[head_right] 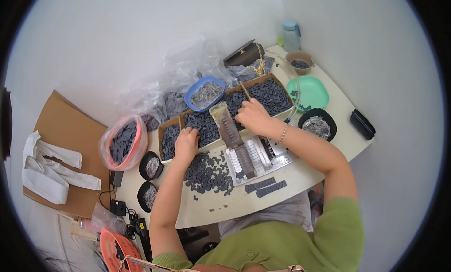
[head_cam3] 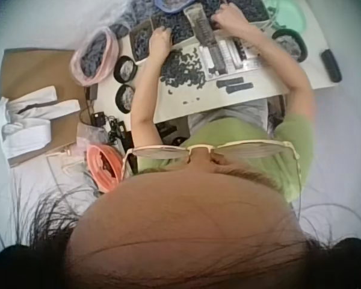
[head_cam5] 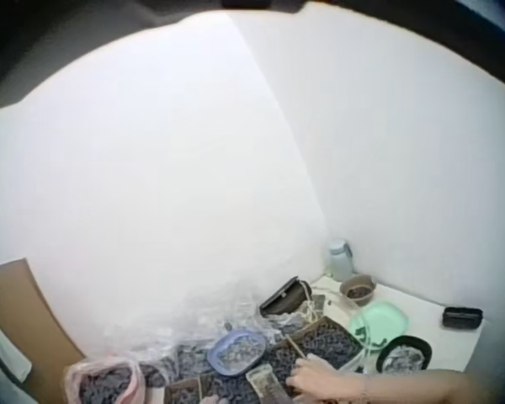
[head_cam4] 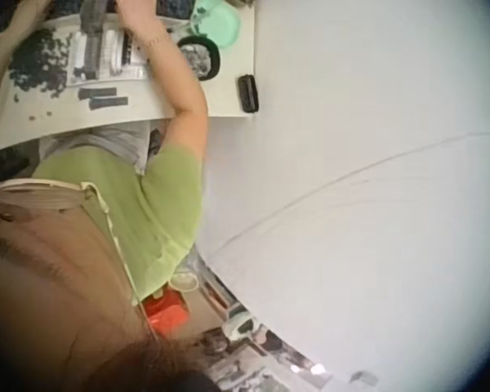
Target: The person assembles small grey components into metal housings and places finished units into trays.
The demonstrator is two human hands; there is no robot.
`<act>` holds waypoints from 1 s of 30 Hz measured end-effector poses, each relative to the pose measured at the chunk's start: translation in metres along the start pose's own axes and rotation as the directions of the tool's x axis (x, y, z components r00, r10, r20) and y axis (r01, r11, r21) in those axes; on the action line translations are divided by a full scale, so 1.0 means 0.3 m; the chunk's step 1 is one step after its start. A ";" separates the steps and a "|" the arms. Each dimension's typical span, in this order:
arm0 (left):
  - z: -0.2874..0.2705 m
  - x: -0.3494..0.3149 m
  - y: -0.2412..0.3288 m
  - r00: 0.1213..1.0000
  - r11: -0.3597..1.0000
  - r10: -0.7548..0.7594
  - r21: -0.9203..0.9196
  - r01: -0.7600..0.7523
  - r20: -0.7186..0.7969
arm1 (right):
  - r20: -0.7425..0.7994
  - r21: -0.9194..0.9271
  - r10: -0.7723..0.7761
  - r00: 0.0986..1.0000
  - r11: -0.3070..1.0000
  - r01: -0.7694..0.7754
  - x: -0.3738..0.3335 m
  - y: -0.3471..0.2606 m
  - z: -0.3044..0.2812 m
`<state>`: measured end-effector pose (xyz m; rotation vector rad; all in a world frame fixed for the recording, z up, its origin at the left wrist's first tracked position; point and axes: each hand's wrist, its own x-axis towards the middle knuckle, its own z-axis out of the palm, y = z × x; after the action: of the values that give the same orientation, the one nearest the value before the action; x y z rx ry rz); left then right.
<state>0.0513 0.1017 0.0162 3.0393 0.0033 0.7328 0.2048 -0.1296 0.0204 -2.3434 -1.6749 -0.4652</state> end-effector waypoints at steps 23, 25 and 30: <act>-0.086 -0.128 0.251 0.882 0.462 0.078 -0.801 0.381 0.465 | 0.146 0.665 -0.035 0.989 0.743 -0.071 -0.168 -0.140 -0.088; -0.086 -0.127 0.295 0.920 0.727 0.177 -0.677 0.117 0.349 | 0.134 0.658 -0.045 0.990 0.751 -0.055 -0.184 -0.155 -0.092; -0.044 -0.165 0.351 0.967 0.816 0.192 -0.575 -0.062 0.168 | 0.106 0.650 -0.050 0.993 0.759 -0.031 -0.197 -0.163 -0.101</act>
<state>0.0010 -0.0036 0.0071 2.5313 -0.3608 0.3113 0.1371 -0.1761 0.0258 -1.8542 -1.5548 0.2485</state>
